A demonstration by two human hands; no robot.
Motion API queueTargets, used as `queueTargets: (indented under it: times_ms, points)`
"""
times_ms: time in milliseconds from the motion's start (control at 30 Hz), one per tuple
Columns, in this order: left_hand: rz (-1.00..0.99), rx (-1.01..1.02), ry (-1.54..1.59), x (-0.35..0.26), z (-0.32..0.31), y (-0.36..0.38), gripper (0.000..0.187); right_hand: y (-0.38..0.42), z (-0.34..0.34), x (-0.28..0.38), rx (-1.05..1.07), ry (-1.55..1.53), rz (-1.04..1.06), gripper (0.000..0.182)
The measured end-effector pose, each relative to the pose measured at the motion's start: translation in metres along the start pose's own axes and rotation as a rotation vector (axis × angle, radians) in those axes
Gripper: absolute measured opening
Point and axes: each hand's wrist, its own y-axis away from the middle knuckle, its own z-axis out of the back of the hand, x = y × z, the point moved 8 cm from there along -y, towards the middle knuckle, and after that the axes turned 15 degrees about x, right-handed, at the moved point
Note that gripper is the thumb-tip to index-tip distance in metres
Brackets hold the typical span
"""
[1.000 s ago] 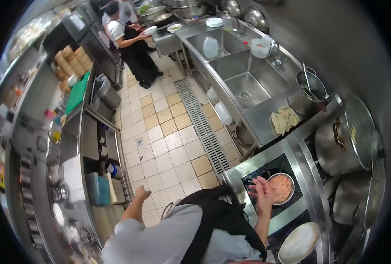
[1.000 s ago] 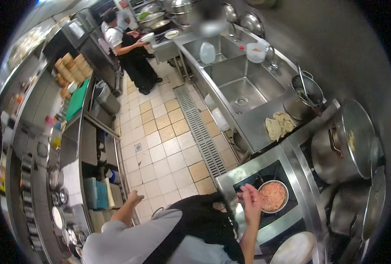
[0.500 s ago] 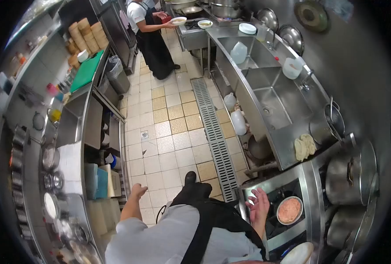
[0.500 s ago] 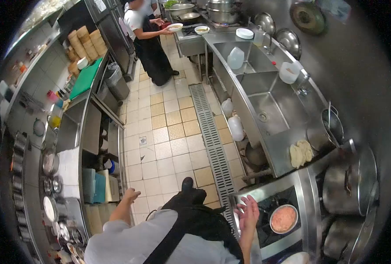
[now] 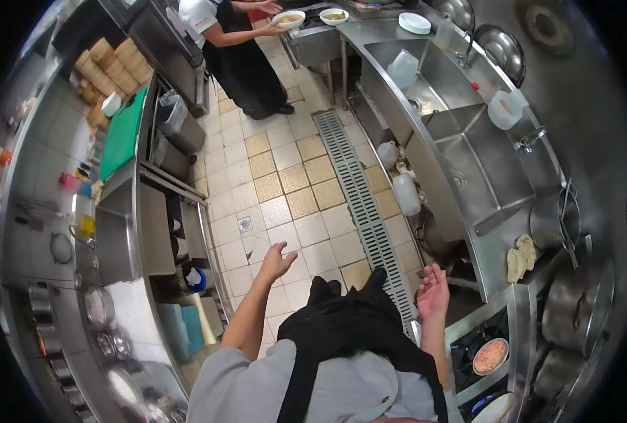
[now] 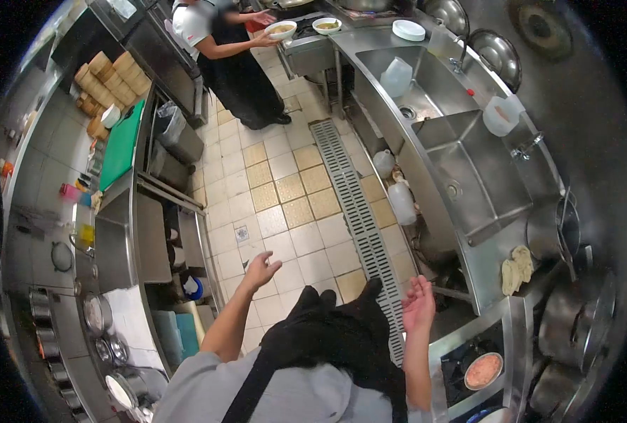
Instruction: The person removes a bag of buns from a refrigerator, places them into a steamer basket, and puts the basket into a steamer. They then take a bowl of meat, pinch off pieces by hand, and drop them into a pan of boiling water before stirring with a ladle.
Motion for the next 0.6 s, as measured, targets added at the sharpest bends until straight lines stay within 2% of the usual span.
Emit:
queueTargets:
  times_ms: [100, 167, 267, 333, 400, 433, 467, 500, 533, 600]
  points:
    - [-0.037, 0.019, 0.086, -0.073, 0.069, -0.024, 0.063, -0.046, 0.009, -0.002, -0.057, -0.093, 0.005, 0.035]
    - [-0.051, -0.027, 0.107, -0.077, 0.091, -0.049, 0.064, -0.072, 0.01, -0.01, -0.106, -0.148, -0.008, 0.034]
    - [-0.044, -0.079, 0.117, -0.072, 0.123, -0.07, 0.065, -0.127, -0.005, -0.008, 0.005, -0.201, -0.03, 0.032]
    - [0.078, -0.07, 0.122, -0.029, 0.126, -0.079, 0.067, -0.173, -0.021, -0.01, 0.1, -0.257, -0.069, 0.031]
    - [0.212, -0.121, 0.39, 0.005, 0.123, -0.06, 0.072, -0.22, -0.018, -0.012, 0.022, -0.245, -0.113, 0.031]
    - [0.214, -0.129, 0.392, 0.078, 0.101, -0.054, 0.072, -0.252, -0.029, -0.01, 0.101, -0.225, -0.128, 0.032]
    - [0.303, -0.201, 0.184, 0.14, 0.083, -0.056, 0.077, -0.288, -0.05, -0.004, 0.189, -0.21, -0.138, 0.034]
    - [0.595, -0.06, 0.454, 0.126, 0.072, -0.025, 0.081, -0.309, -0.075, 0.004, 0.146, -0.181, -0.171, 0.034]
    - [0.716, 0.017, 0.565, 0.125, 0.058, -0.005, 0.085, -0.337, -0.098, 0.012, 0.151, -0.186, -0.181, 0.034]
    - [0.74, -0.018, 0.664, 0.086, 0.06, 0.021, 0.088, -0.383, -0.142, 0.027, 0.247, -0.09, -0.178, 0.032]
